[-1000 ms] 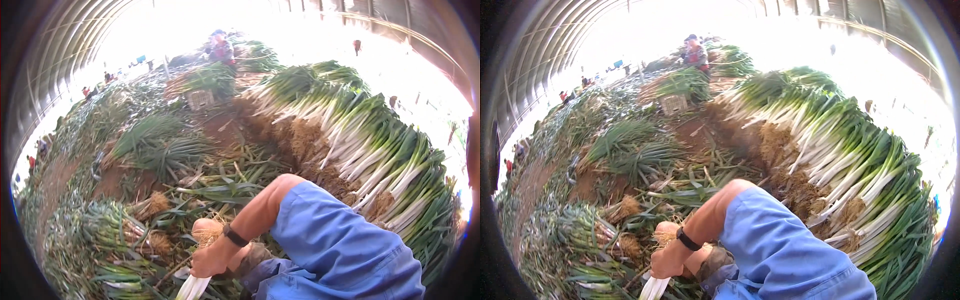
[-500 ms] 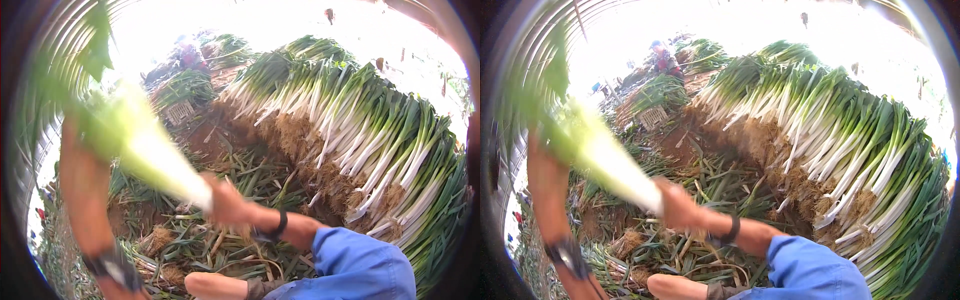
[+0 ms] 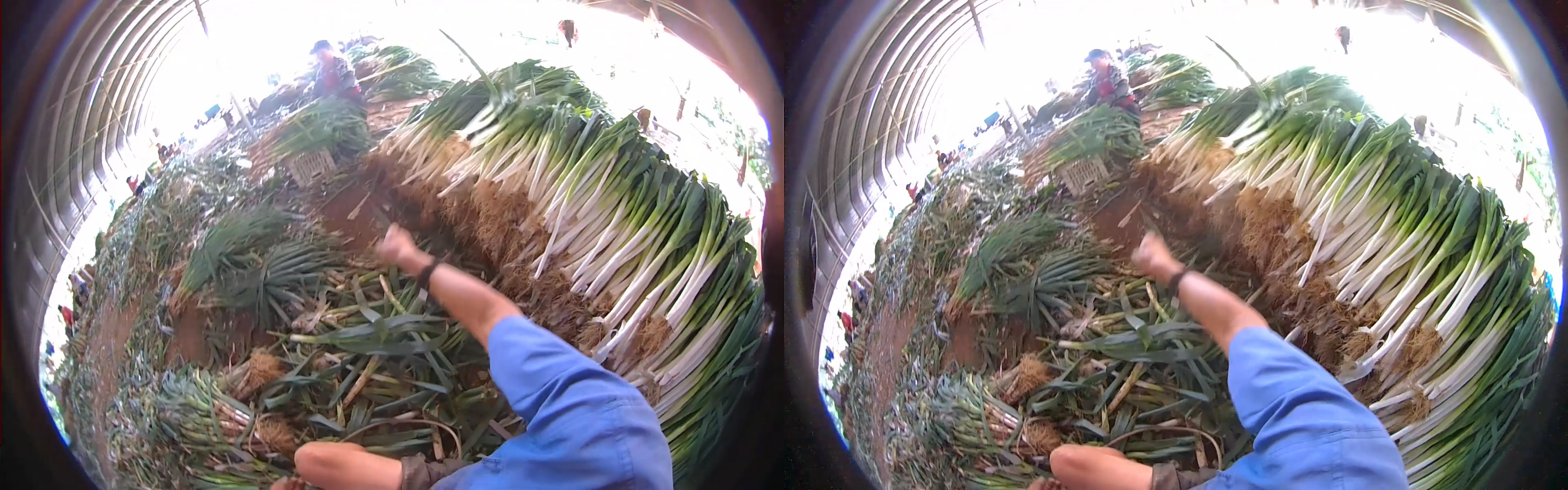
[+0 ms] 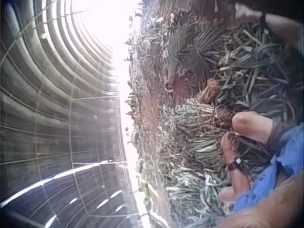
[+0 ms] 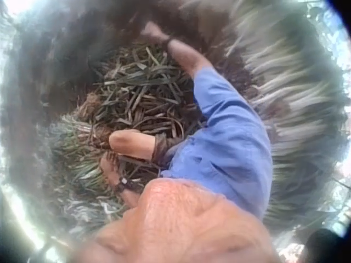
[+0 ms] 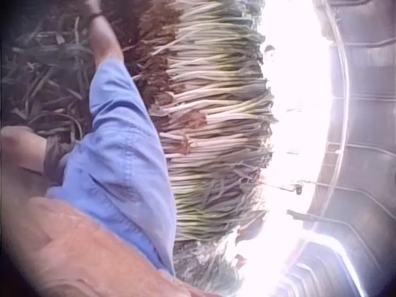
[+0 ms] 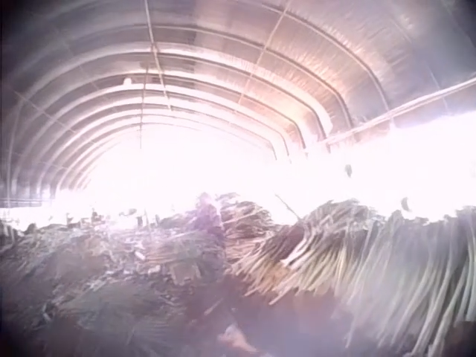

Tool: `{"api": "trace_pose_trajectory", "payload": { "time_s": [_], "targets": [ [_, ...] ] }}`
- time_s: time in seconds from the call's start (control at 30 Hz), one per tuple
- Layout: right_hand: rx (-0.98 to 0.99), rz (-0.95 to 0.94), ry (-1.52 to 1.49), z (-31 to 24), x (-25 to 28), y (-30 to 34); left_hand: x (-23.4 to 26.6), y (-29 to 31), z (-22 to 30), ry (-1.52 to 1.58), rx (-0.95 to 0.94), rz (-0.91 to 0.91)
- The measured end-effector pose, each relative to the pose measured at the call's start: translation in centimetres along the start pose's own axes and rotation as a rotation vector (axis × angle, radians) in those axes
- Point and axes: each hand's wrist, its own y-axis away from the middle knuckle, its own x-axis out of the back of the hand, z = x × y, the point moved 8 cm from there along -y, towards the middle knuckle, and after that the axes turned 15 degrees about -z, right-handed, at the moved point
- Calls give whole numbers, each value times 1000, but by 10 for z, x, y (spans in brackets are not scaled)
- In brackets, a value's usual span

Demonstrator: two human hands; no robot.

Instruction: The person peels the outer layers from leeks by hand, trims the roots and tops using shears, and sets the cleaned leeks aside.

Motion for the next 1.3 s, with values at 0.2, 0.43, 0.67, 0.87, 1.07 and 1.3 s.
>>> {"api": "trace_pose_trajectory", "payload": {
  "time_s": [0.2,0.43,0.67,0.87,1.07,1.3],
  "targets": [
    [33,-896,122,-24,-307,176,-48,127,-160,1404,677,493],
    [261,-1261,-20,-147,-359,220,-122,158,-147,1341,590,720],
    [742,-1450,494,-282,-483,222,-205,193,-177,1530,821,841],
    [1040,-1431,879,-246,-658,342,-157,184,-246,1096,947,796],
    [1012,-1378,808,-253,-733,437,-22,191,-307,-19,875,651],
    [1246,-1181,1083,-203,-729,478,-21,183,-365,-246,942,38]
  ]
}}
